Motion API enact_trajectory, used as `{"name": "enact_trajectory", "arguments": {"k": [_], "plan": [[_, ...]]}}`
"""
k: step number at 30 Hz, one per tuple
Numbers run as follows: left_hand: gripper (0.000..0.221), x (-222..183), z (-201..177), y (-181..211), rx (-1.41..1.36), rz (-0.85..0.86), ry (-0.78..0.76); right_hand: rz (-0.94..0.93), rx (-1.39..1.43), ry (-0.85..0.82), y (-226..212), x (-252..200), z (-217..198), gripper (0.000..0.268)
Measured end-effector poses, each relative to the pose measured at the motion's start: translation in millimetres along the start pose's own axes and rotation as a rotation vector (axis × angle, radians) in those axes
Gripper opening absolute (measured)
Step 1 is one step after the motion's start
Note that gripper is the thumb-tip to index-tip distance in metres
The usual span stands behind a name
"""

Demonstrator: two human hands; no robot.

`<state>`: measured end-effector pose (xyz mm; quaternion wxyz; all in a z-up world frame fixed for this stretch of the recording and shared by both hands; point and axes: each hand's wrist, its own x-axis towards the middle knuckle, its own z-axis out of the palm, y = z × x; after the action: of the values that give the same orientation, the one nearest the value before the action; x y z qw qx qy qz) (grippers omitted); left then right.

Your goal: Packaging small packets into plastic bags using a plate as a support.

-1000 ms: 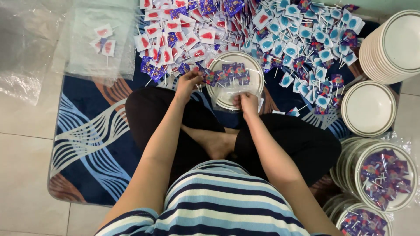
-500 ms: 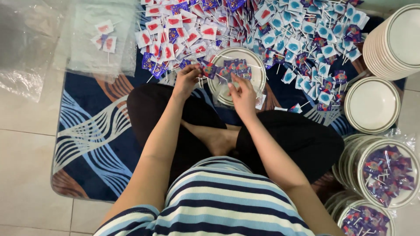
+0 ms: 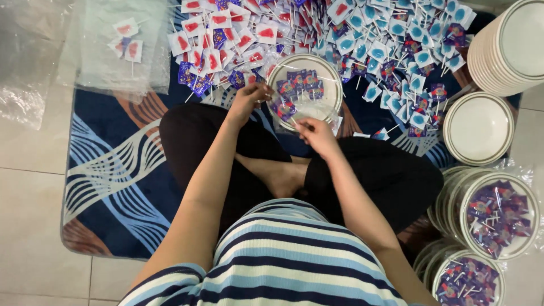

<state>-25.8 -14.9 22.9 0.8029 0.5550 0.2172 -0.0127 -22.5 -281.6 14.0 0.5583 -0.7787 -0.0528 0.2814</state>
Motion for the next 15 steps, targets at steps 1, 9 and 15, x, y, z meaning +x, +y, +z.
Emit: {"name": "enact_trajectory", "arguments": {"k": [1,9,15], "plan": [[0.02,0,-4,-2,0.001,-0.002,0.003,0.002,0.001,-0.003,-2,-11,-9,0.024],[0.019,15,-15,-12,0.103,-0.094,0.313,0.185,-0.535,0.062,37,-23,-64,0.022],[0.024,26,-20,-33,0.158,-0.098,0.274,-0.001,-0.596,0.213,28,4,-17,0.016]]}}
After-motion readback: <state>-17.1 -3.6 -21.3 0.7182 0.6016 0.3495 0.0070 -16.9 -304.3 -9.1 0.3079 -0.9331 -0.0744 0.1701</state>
